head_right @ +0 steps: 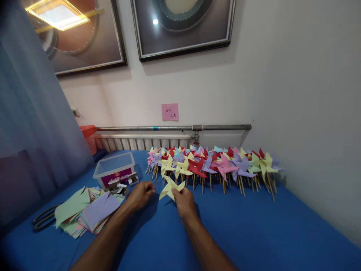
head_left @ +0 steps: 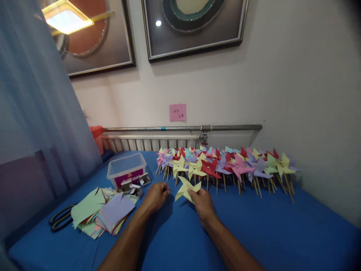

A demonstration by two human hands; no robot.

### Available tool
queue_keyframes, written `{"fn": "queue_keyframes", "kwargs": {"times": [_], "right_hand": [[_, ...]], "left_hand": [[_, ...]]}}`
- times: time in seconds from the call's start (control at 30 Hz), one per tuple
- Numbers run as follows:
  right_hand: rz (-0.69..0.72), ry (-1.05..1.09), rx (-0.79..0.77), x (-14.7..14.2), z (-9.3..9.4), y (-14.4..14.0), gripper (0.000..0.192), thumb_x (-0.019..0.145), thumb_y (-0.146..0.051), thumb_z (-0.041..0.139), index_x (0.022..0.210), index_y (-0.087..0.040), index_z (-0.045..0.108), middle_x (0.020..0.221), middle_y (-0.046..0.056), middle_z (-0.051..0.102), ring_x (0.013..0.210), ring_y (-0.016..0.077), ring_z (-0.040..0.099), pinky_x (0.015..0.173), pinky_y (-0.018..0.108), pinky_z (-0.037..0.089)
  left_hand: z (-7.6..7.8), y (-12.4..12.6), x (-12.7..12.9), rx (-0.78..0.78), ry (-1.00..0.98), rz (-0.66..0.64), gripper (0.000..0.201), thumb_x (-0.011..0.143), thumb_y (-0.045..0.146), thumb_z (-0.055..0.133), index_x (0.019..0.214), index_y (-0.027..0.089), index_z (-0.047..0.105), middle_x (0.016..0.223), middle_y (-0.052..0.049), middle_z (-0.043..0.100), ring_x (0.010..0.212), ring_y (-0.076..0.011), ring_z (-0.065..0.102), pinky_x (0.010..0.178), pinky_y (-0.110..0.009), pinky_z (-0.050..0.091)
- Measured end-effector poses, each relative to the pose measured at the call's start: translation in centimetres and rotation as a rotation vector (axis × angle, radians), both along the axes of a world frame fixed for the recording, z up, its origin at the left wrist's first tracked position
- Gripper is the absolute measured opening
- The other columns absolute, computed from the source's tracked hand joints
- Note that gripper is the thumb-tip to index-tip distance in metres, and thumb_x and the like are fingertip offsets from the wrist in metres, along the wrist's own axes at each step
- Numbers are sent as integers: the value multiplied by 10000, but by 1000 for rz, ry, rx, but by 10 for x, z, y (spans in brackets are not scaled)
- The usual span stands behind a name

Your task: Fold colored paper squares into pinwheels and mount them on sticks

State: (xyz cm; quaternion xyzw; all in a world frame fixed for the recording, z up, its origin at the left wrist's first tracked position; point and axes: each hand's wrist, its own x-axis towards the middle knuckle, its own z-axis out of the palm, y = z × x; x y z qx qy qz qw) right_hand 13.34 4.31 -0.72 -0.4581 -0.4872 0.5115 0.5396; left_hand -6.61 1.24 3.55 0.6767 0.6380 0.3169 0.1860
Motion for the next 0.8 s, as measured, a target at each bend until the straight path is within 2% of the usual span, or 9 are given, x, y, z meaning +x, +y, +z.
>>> {"fn": "queue_keyframes", "kwargs": {"times": [0.07,0.13,0.23,0.3,0.37,0.53,0.8], "right_hand": [[9,33,-8,-1,1,0,355,693,-494,736,863,-183,755,749,58,782,663,246,703,605,322,530],[21,67,-21,-3,1,-1,343,690,-476,736,868,-183,755,772,61,785,662,240,700,609,320,531],[19,71,-26,-6,2,-3,328,676,-470,744,840,-186,747,774,56,781,646,226,681,575,301,507],[4,46,-17,-9,3,-5,328,667,-476,746,823,-187,741,750,46,771,635,220,665,547,287,481],[7,32,-2,-12,6,-8,330,664,-474,744,823,-185,741,744,41,766,643,220,659,539,280,466],[54,58,27,-17,16,-18,329,678,-453,739,875,-190,758,796,43,780,715,241,687,561,280,474],[74,87,26,-18,21,-20,352,656,-452,754,889,-188,757,831,53,790,755,260,696,580,293,486]], "left_hand": [[3,-1,7,17,-253,-14,102,806,222,578,753,206,665,669,20,619,637,-140,539,613,-235,364],[5,-2,16,47,-473,-36,88,779,264,618,739,201,665,675,24,605,626,-129,516,606,-230,374],[3,-3,31,104,-695,-98,96,684,265,700,676,172,676,940,-49,682,788,-156,597,678,-242,435],[-1,-4,40,120,-776,-119,109,644,258,726,649,157,684,1121,-99,668,908,-194,626,724,-260,468],[-4,-5,47,142,-809,-125,110,646,258,726,648,154,687,1165,-114,651,948,-209,630,753,-274,486],[-7,-5,49,180,-779,-147,120,697,271,690,659,159,669,1123,-98,650,942,-203,623,788,-283,494],[-5,-4,46,84,-715,-166,193,716,332,669,667,152,617,948,-48,597,753,-132,554,658,-235,448]]}}
